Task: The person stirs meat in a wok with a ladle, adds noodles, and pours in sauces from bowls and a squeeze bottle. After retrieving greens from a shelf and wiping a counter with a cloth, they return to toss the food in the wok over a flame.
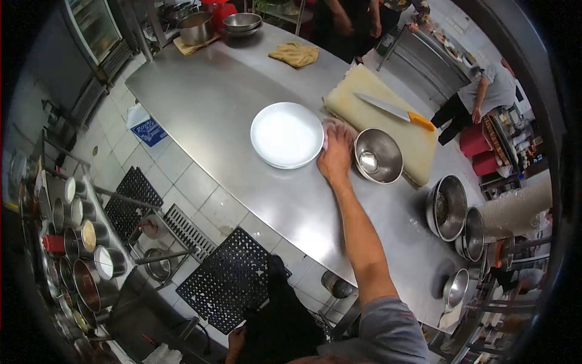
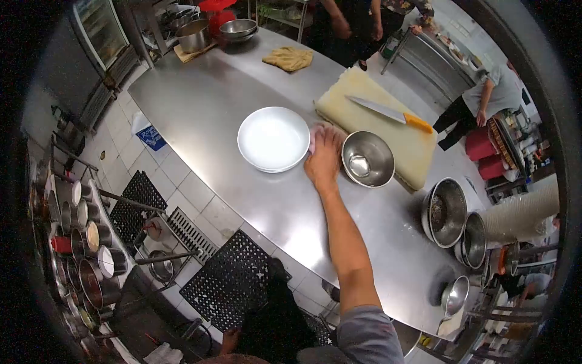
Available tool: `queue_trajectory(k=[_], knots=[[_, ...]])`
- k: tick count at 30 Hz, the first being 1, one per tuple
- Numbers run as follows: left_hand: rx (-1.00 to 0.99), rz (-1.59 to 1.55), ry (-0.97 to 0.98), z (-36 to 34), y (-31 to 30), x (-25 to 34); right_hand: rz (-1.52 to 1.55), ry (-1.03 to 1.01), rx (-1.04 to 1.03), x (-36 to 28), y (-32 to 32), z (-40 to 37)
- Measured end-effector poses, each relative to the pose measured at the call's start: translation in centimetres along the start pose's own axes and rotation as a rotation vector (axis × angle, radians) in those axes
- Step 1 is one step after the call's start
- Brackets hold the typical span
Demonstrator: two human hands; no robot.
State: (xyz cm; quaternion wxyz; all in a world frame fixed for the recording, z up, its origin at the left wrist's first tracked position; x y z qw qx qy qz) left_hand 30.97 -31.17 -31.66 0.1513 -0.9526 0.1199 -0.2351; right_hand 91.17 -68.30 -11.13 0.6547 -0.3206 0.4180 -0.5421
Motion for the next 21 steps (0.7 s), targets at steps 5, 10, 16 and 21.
queue_trajectory(k=[5,10,16,21], knots=[[0.085,-0.120,-0.002,-1.3,-2.6,-3.6,-0.005,0.029,0.040,0.1,0.2,1.9],[0.047,0.063,0.019,-1.2,-5.5,-8.1,-0.107,0.048,0.102,-0.8,-0.4,-2.0],[-0.015,0.099,0.060,-0.6,-12.6,-10.4,-0.059,0.204,0.063,-5.2,-3.3,-10.1],[0.090,0.263,0.329,3.6,-19.4,-15.0,-0.036,0.152,0.141,-8.1,-4.0,-16.8]])
Point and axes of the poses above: each hand's wrist, its own z-axis towards the middle knuckle, its own y-axis out of the palm, x = y × z, the point moved 4 cm from there along z, towards the middle knuckle, and after that the axes turned 2 degrees about -z, right-handed, at the moved point
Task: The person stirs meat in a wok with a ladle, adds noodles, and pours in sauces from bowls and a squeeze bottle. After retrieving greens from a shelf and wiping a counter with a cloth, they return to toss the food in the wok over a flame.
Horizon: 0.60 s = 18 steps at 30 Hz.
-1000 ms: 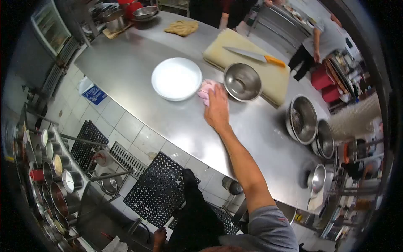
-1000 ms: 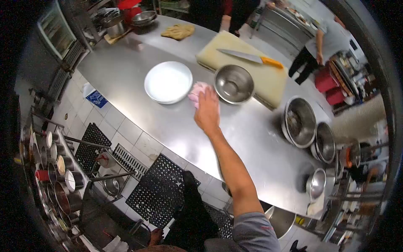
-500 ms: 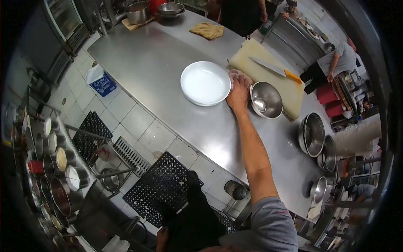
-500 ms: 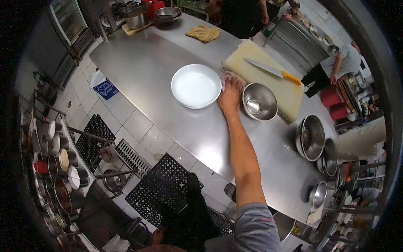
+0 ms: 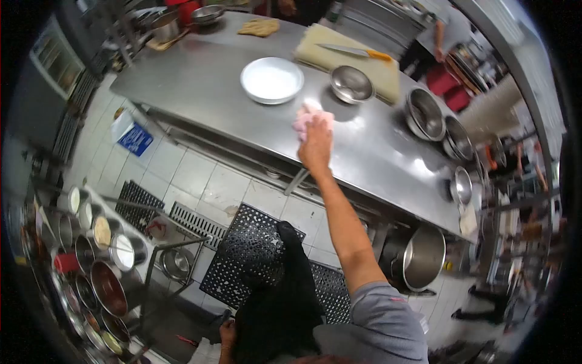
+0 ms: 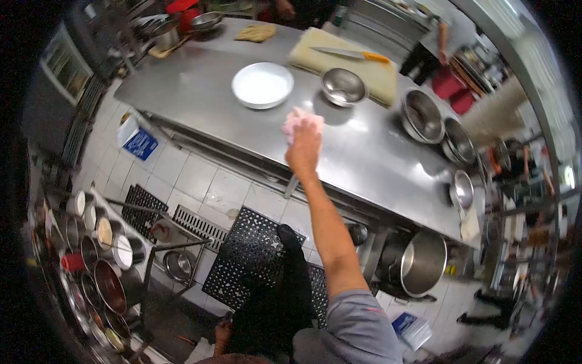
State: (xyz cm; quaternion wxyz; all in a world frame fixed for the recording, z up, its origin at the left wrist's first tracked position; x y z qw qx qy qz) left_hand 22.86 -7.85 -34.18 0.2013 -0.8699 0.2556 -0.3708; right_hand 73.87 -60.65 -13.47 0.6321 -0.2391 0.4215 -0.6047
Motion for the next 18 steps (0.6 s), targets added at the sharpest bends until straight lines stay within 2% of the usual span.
queue_trajectory(k=[1,2,3,4,7,10,11,14,16,18], knots=[[0.021,-0.024,-0.047,0.7,-1.0,-0.8,0.034,0.011,-0.038,-0.3,-1.0,-1.0],[-0.083,-0.062,-0.169,0.9,-2.1,-0.6,0.038,0.013,-0.084,-0.4,-2.1,-1.9],[-0.099,-0.039,-0.145,1.1,-2.7,0.5,0.046,0.008,-0.123,-0.4,-3.1,-2.2],[-0.098,0.146,-0.180,1.4,-3.1,1.2,0.032,0.030,-0.105,-0.1,-3.8,-2.4],[-0.153,0.206,-0.099,3.0,-3.7,1.0,0.048,0.089,-0.118,1.9,-4.6,-3.1],[-0.198,0.089,0.024,3.3,-4.0,4.2,-0.016,0.281,-0.124,5.3,-4.6,-2.0],[-0.200,0.097,0.029,3.9,-3.8,4.6,-0.018,0.289,-0.119,6.6,-4.8,-1.3],[-0.110,0.072,0.035,4.8,-3.1,6.0,-0.117,0.452,-0.040,11.4,-5.4,0.3],[-0.081,-0.259,-0.163,4.7,-2.4,7.0,-0.139,0.476,-0.023,14.1,-5.5,1.6],[-0.108,-0.241,-0.139,5.8,-1.6,5.8,-0.163,0.511,0.015,17.0,-5.4,3.0]])
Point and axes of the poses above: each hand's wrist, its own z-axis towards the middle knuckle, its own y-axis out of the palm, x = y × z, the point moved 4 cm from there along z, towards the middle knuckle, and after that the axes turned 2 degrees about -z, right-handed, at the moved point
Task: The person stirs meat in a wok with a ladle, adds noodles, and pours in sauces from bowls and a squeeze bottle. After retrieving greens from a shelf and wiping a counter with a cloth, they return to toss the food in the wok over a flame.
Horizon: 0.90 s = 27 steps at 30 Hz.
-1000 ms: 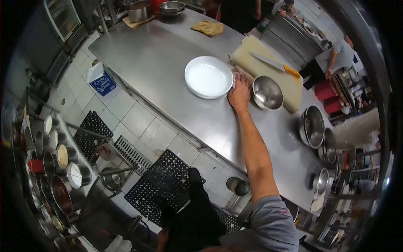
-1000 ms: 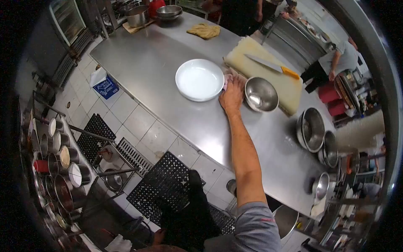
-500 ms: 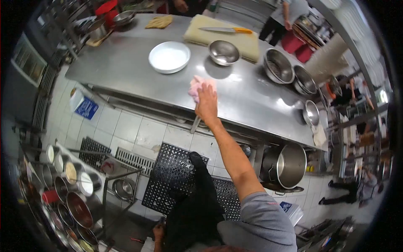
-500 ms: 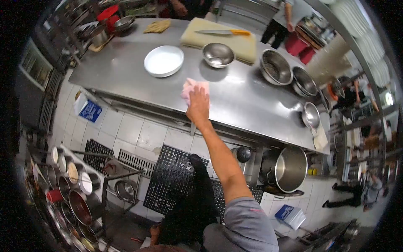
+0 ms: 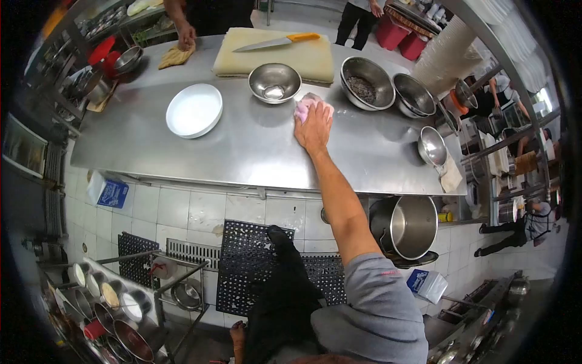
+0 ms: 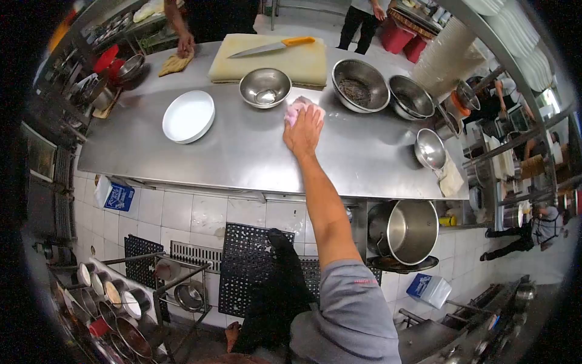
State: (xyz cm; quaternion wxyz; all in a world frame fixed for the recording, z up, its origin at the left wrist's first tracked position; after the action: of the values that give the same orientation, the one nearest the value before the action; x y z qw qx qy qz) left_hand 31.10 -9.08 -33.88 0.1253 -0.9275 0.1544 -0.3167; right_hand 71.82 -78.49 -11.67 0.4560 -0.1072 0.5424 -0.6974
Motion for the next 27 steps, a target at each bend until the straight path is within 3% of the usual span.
queue_trajectory(k=[1,4,7,8,11,13,15,17,19,21,23,25,27], knots=[[-0.025,0.016,0.027,0.5,0.2,-0.2,-0.007,0.007,-0.005,0.9,0.2,1.3],[-0.021,0.134,-0.027,-2.6,2.6,7.0,-0.101,-0.033,0.019,3.7,0.4,5.2],[-0.105,0.205,0.098,-2.1,3.8,8.5,0.030,-0.146,-0.041,5.5,-0.3,7.0],[-0.124,0.218,0.101,-1.2,3.8,8.2,-0.098,-0.193,0.076,7.4,2.0,6.4],[-0.215,0.431,0.113,1.2,4.8,8.4,-0.053,-0.187,-0.002,8.7,-1.5,3.4],[-0.303,0.221,0.103,1.0,5.4,10.5,-0.089,-0.128,-0.091,10.1,-4.4,1.8],[-0.401,0.193,0.257,4.1,5.6,8.4,-0.137,0.003,-0.179,12.7,-5.9,0.6],[-0.356,0.218,0.193,5.0,5.1,9.7,-0.179,0.058,-0.093,16.5,-6.0,0.0],[-0.420,0.098,0.441,7.5,4.6,8.4,-0.217,0.110,-0.014,19.7,-7.0,-1.2],[-0.254,-0.016,0.087,6.9,3.9,10.3,-0.257,0.209,-0.023,21.9,-9.3,-2.7],[-0.301,-0.040,0.121,6.4,3.4,10.9,-0.250,0.237,-0.030,24.6,-10.8,-4.9],[-0.275,0.115,0.063,3.5,2.7,13.8,-0.184,0.174,0.151,27.9,-11.2,-7.6],[-0.270,0.052,-0.011,2.9,0.9,12.1,-0.235,0.458,-0.038,26.6,-15.7,-9.6]])
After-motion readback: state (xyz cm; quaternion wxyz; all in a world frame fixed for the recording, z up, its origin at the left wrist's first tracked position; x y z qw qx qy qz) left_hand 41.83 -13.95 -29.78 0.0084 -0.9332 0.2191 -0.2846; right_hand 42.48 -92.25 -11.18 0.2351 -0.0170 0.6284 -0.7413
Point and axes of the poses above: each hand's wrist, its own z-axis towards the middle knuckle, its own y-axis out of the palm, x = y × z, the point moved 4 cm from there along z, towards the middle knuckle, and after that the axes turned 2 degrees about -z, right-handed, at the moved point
